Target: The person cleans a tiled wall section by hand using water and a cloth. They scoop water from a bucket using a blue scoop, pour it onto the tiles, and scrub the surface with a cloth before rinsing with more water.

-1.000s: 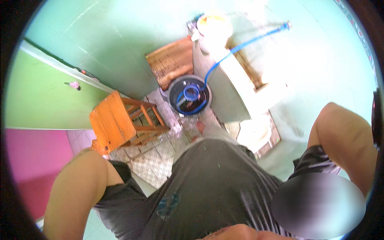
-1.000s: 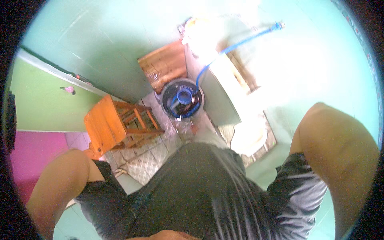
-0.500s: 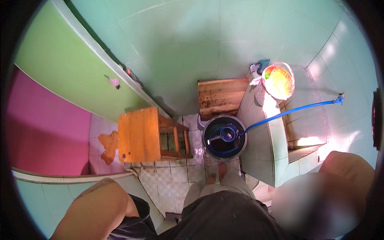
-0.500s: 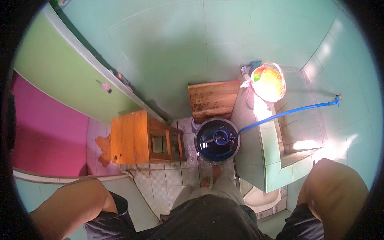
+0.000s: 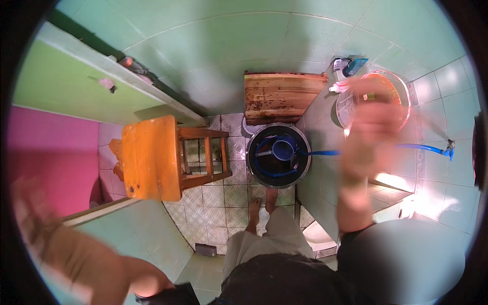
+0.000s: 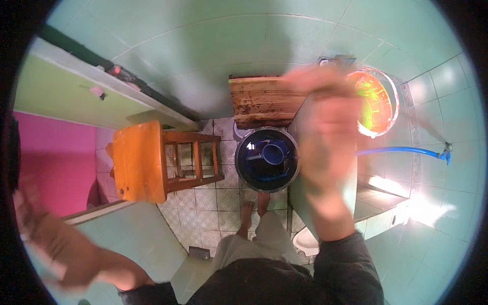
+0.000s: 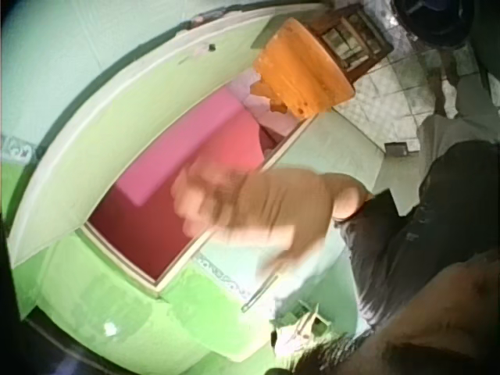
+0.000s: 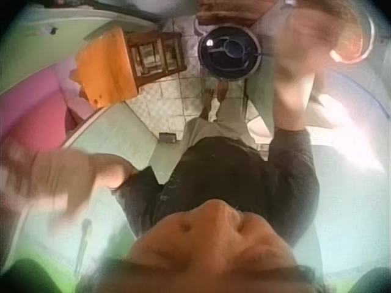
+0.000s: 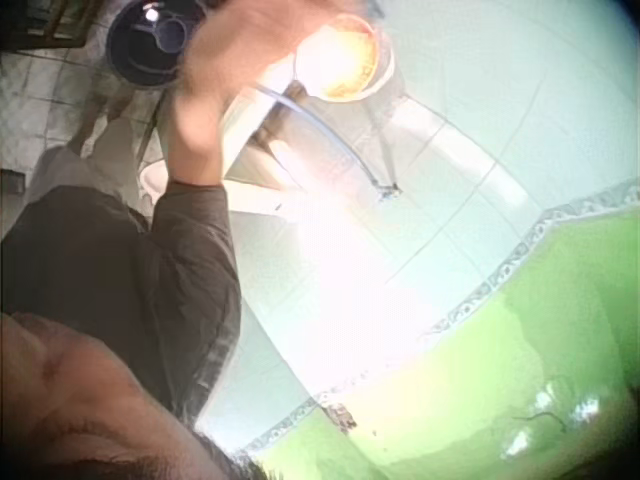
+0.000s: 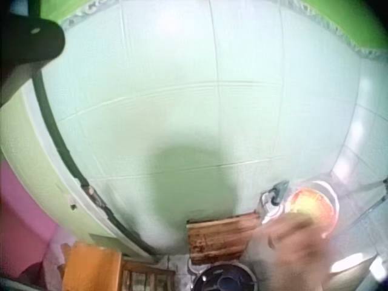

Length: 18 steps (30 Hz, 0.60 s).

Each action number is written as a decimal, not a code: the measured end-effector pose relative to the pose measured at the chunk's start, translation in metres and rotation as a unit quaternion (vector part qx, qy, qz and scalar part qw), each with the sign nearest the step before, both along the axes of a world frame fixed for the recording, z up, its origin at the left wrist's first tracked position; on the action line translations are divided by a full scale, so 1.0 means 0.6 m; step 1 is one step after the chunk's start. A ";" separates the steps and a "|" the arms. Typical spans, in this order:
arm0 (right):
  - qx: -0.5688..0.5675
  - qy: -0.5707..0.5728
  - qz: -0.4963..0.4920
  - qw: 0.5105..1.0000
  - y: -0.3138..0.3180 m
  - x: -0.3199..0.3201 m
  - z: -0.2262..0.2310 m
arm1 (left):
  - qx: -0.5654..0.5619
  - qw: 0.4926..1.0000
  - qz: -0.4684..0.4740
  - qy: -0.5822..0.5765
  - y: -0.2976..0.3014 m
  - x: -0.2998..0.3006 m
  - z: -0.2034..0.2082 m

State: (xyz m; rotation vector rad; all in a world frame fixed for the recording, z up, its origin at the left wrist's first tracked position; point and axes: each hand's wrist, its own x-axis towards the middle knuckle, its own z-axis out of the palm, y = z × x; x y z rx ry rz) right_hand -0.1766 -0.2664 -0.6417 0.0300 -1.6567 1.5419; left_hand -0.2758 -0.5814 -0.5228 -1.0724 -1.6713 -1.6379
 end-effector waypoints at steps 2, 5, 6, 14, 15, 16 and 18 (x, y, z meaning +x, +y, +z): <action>-0.239 -0.200 0.001 0.950 -0.003 -0.047 -0.260 | -0.175 0.972 0.119 -0.105 -0.042 -0.056 -0.200; -0.509 -0.409 0.030 0.757 -0.025 -0.011 -0.766 | -0.434 0.871 0.178 -0.149 -0.050 -0.073 -0.387; -0.551 -0.503 0.036 0.665 -0.050 0.002 -0.831 | -0.486 0.838 0.201 -0.146 -0.071 -0.068 -0.431; -0.666 -0.547 -0.132 0.489 -0.120 0.006 -1.149 | -0.514 0.819 0.220 -0.129 -0.130 -0.053 -0.585; -0.678 -0.541 -0.137 0.478 -0.123 0.002 -1.165 | -0.529 0.806 0.233 -0.124 -0.133 -0.050 -0.581; -0.703 -0.479 -0.153 0.503 -0.117 0.003 -1.205 | -0.541 0.799 0.237 -0.116 -0.126 -0.054 -0.580; -0.737 -0.352 -0.185 0.547 -0.108 0.006 -1.275 | -0.562 0.785 0.240 -0.105 -0.105 -0.064 -0.579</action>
